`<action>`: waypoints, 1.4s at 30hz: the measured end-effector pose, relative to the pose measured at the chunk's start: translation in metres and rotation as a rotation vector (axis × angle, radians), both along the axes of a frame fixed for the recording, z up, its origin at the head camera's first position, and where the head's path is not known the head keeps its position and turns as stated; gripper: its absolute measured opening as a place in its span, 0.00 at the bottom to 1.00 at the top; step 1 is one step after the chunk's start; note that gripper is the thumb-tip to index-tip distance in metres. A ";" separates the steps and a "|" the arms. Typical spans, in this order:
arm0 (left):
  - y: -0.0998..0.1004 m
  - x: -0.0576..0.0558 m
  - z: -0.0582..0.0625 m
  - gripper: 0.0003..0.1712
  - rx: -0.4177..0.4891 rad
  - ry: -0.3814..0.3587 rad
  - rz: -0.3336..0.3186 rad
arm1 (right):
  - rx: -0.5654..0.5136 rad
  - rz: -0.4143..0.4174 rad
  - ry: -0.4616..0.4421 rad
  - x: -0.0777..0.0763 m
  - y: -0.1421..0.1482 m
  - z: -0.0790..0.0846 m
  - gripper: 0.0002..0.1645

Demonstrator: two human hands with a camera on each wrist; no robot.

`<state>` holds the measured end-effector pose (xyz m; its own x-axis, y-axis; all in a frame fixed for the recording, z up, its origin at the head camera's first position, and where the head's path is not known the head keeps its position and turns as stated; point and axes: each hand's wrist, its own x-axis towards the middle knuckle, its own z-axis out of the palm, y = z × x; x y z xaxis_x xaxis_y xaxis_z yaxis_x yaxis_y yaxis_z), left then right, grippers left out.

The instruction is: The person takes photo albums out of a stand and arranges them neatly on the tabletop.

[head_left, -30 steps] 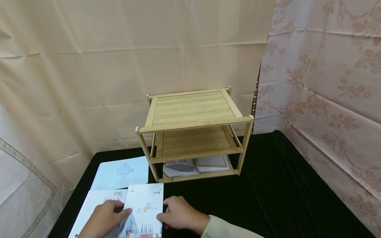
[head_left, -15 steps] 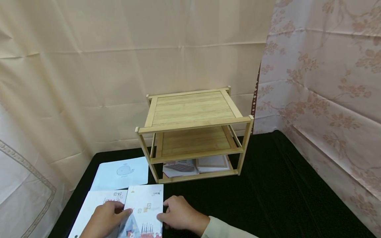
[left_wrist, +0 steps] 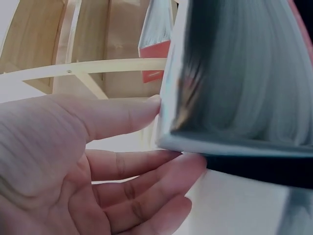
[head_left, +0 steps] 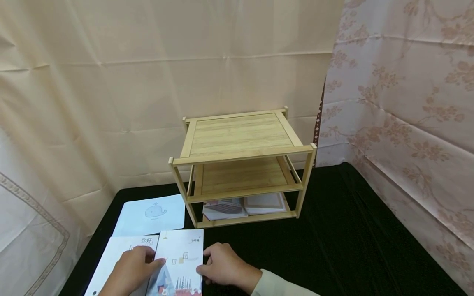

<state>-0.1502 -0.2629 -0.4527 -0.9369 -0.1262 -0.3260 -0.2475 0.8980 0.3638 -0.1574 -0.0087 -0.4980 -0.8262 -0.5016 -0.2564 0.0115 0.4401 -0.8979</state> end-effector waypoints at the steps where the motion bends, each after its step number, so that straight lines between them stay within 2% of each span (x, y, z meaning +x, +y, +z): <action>1: 0.001 0.000 0.001 0.31 -0.010 0.004 0.001 | -0.002 0.004 -0.003 0.000 0.001 0.000 0.23; 6: 0.002 -0.002 0.003 0.35 -0.079 0.015 -0.020 | -0.011 0.041 -0.008 -0.003 0.005 0.004 0.26; 10: 0.004 -0.003 0.010 0.39 -0.137 0.014 -0.033 | 0.006 0.085 0.042 -0.007 0.013 0.012 0.24; 14: 0.016 -0.003 0.022 0.45 -0.208 0.035 -0.043 | -0.008 0.100 0.099 -0.013 0.023 0.022 0.19; 18: 0.038 -0.002 0.038 0.50 -0.237 0.105 -0.076 | -0.013 0.093 0.148 -0.019 0.032 0.030 0.15; 24: 0.067 0.002 0.060 0.46 -0.165 0.275 -0.145 | 0.004 0.070 0.181 -0.026 0.046 0.041 0.14; 28: 0.079 -0.002 0.070 0.46 -0.085 0.352 -0.182 | 0.001 0.049 0.186 -0.031 0.055 0.048 0.15; 37: 0.105 -0.014 0.091 0.39 0.014 0.408 -0.250 | 0.066 0.018 0.289 -0.043 0.078 0.057 0.14; 42: 0.114 -0.019 0.094 0.38 0.096 0.349 -0.245 | 0.087 -0.016 0.345 -0.050 0.092 0.062 0.17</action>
<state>-0.1692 -0.1490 -0.3585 -0.9915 0.1295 0.0162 0.1217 0.8729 0.4725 -0.2072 0.0836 -0.4355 -0.8789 -0.4769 -0.0021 -0.2785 0.5169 -0.8095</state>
